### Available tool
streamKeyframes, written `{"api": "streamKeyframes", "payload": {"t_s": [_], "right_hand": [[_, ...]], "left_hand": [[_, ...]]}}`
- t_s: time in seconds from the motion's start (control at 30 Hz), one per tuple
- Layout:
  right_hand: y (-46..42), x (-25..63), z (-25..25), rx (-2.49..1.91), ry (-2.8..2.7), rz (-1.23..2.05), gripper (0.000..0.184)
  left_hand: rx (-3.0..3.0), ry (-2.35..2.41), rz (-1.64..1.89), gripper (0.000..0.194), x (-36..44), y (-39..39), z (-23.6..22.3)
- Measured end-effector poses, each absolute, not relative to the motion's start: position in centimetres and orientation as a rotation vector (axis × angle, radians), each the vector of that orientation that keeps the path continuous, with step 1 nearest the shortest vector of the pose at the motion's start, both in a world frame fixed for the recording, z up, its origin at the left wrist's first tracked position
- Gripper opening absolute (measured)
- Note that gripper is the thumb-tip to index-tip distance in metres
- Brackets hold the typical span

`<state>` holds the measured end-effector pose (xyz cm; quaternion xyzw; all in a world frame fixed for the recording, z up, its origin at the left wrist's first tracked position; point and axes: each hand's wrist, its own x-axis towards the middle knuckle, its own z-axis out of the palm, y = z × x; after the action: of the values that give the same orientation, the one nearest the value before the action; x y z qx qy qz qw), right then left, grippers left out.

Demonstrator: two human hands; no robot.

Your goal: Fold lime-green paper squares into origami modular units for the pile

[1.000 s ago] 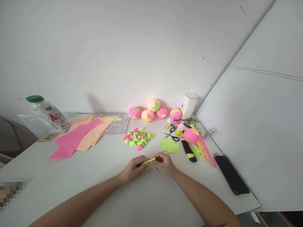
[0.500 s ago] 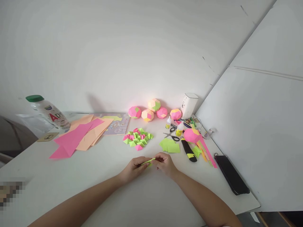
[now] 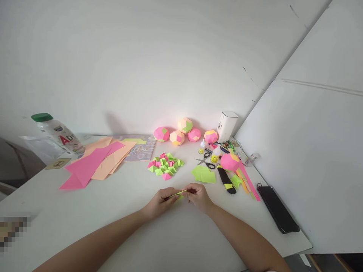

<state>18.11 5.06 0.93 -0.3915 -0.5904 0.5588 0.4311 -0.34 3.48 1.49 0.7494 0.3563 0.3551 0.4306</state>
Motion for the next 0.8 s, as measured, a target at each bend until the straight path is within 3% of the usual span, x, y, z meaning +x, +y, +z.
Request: {"api": "streamKeyframes", "payload": {"t_s": [0.8], "right_hand": [[5.06,18.40,1.03,-1.024,-1.487,1.382,0.024]], "left_hand": [[1.750,0.911,0.869,0.031,-0.43,3.58,1.71]]}}
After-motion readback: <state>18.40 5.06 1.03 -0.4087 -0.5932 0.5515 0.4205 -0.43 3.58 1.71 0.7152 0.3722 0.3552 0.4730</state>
